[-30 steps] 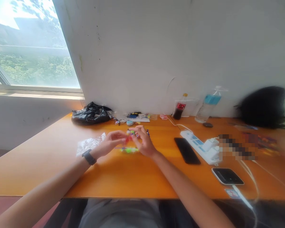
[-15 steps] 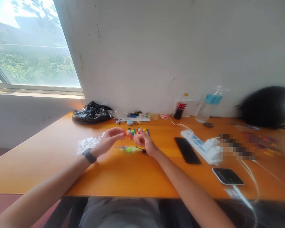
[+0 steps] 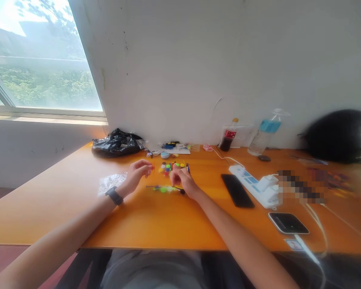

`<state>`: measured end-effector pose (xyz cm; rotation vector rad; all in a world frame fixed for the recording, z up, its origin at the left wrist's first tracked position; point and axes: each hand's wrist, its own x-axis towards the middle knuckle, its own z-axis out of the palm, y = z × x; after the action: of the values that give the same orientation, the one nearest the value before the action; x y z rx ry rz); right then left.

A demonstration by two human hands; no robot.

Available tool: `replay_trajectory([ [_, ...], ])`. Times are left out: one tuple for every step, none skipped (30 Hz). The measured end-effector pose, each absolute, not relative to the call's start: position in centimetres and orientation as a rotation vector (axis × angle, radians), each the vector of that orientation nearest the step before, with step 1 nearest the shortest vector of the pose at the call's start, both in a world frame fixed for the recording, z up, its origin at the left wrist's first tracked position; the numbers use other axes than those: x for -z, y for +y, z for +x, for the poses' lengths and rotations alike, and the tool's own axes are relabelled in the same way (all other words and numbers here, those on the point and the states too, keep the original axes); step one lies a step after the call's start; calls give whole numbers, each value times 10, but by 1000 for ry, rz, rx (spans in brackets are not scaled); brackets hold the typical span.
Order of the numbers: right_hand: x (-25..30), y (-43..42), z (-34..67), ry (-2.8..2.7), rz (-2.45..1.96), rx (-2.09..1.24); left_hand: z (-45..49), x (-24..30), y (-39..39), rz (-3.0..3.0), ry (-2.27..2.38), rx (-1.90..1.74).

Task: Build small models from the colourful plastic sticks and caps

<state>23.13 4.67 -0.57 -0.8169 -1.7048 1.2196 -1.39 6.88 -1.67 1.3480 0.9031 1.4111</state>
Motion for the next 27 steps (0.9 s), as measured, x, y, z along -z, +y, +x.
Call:
replay_trajectory([
  [5, 46, 231, -1703, -816, -1222, -14, 17, 69, 1339, 900, -1406],
  [5, 46, 231, -1701, -816, -1225, -14, 17, 69, 1322, 888, -1402],
  [4, 45, 230, -1700, -816, -1226, -13, 17, 69, 1295, 867, -1400],
  [4, 45, 230, -1699, -818, -1226, -13, 15, 69, 1258, 838, -1401],
  [3, 45, 230, -1698, -820, -1225, -13, 14, 69, 1211, 804, -1403],
  [3, 44, 230, -1698, -822, -1224, -12, 12, 69, 1159, 768, -1403],
  [2, 44, 230, -1700, -825, -1224, -12, 10, 69, 1105, 738, -1399],
  [2, 43, 229, -1704, -828, -1224, -12, 8, 70, 1051, 715, -1392],
  [1, 43, 229, -1706, -831, -1224, -12, 7, 70, 1001, 698, -1383],
  [1, 43, 229, -1708, -835, -1224, -12, 5, 71, 956, 687, -1374],
  [1, 42, 229, -1709, -838, -1223, -12, 5, 72, 919, 678, -1368],
  [1, 42, 229, -1709, -840, -1222, -13, 5, 73, 889, 670, -1368],
  [1, 42, 229, -1706, -842, -1220, -13, 5, 74, 863, 663, -1373],
  [1, 43, 229, -1705, -844, -1218, -14, 6, 76, 840, 656, -1379],
  [2, 43, 230, -1705, -847, -1217, -14, 6, 77, 817, 649, -1386],
  [2, 43, 230, -1705, -849, -1216, -15, 7, 78, 791, 645, -1392],
  [2, 43, 230, -1704, -848, -1217, -15, 8, 79, 764, 641, -1394],
  [2, 43, 230, -1703, -846, -1220, -15, 9, 79, 742, 635, -1392],
  [3, 43, 230, -1703, -843, -1222, -15, 10, 80, 730, 626, -1386],
  [2, 43, 230, -1703, -838, -1223, -15, 10, 80, 729, 615, -1380],
  [2, 43, 230, -1705, -835, -1224, -15, 10, 80, 737, 606, -1375],
  [2, 43, 230, -1705, -834, -1223, -15, 10, 79, 751, 600, -1371],
  [2, 43, 230, -1704, -836, -1224, -15, 9, 79, 763, 595, -1373],
  [2, 43, 229, -1702, -840, -1225, -15, 9, 79, 767, 592, -1373],
  [1, 43, 229, -1700, -844, -1226, -15, 8, 78, 764, 589, -1367],
  [1, 43, 229, -1698, -847, -1227, -15, 7, 77, 760, 583, -1354],
  [1, 43, 229, -1696, -848, -1226, -15, 6, 76, 758, 575, -1337],
])
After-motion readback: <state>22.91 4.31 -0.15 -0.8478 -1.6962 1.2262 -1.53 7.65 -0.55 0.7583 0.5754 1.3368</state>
